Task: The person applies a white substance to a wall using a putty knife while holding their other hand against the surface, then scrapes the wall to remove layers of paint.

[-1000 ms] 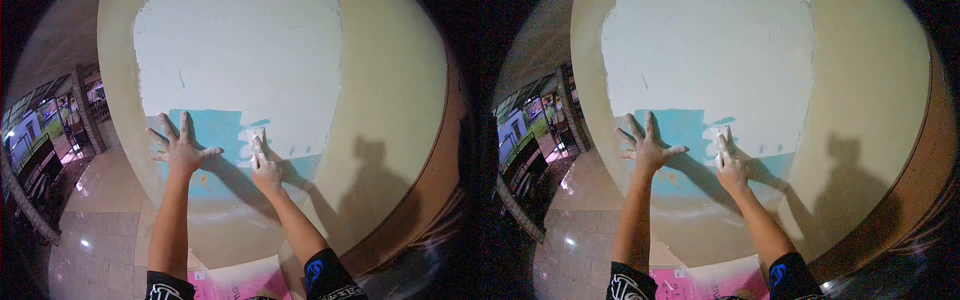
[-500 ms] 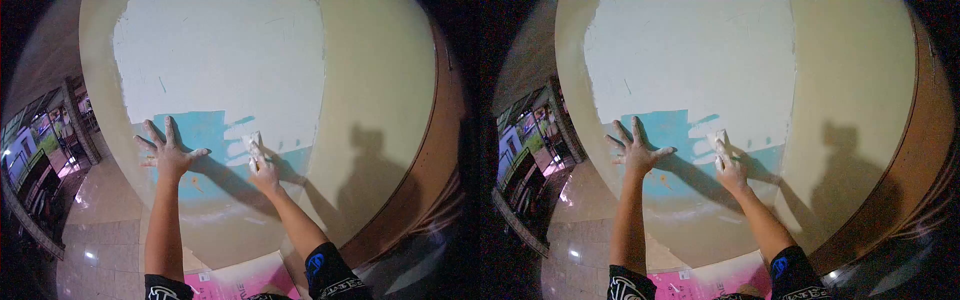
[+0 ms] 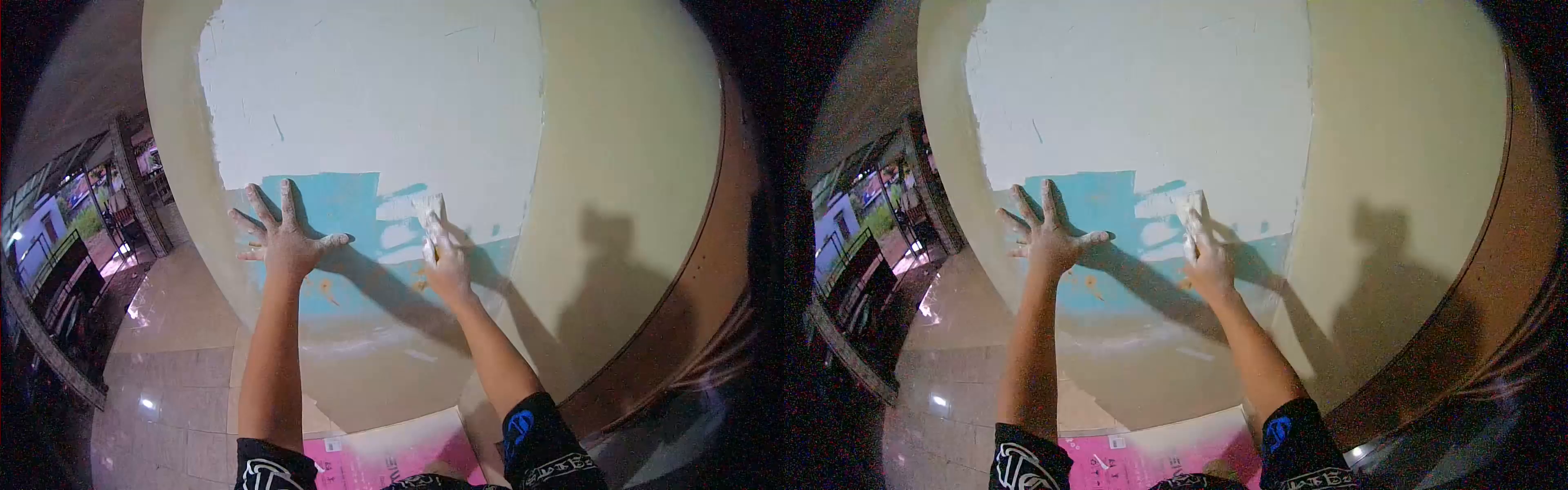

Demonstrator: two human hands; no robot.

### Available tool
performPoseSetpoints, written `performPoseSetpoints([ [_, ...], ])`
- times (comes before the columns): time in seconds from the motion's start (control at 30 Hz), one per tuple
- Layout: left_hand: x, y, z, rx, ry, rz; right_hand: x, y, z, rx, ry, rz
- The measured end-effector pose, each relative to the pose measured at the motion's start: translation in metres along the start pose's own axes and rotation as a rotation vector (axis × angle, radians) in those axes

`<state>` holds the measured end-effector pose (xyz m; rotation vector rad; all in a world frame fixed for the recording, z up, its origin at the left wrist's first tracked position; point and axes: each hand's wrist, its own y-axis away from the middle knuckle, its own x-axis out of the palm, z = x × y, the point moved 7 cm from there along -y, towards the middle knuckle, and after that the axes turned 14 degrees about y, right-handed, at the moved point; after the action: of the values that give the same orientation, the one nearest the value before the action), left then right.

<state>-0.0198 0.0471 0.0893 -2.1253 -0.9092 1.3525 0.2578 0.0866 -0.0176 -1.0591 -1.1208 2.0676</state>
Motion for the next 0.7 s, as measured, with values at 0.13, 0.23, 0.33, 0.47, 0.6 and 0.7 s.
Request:
performPoseSetpoints([
  [0.13,-0.001,0.0,-0.001,-0.013,0.012,0.007,0.011,0.016,-0.02,0.04,0.051,0.094],
  [0.23,0.002,-0.001,0.002,-0.024,-0.013,0.006,-0.019,-0.004,0.005,-0.051,0.007,-0.109],
  [0.33,0.007,-0.002,0.006,0.043,0.027,-0.027,-0.001,-0.001,-0.014,0.081,0.047,0.055],
  [0.47,0.001,0.0,0.001,0.005,0.025,0.013,-0.006,0.022,-0.02,-0.004,-0.002,-0.106],
  [0.6,0.004,-0.002,0.004,-0.008,0.018,0.003,-0.012,-0.011,-0.013,-0.021,0.047,-0.137],
  [0.7,0.006,-0.002,0.005,0.039,0.038,-0.021,0.004,0.012,-0.034,0.121,0.04,0.057],
])
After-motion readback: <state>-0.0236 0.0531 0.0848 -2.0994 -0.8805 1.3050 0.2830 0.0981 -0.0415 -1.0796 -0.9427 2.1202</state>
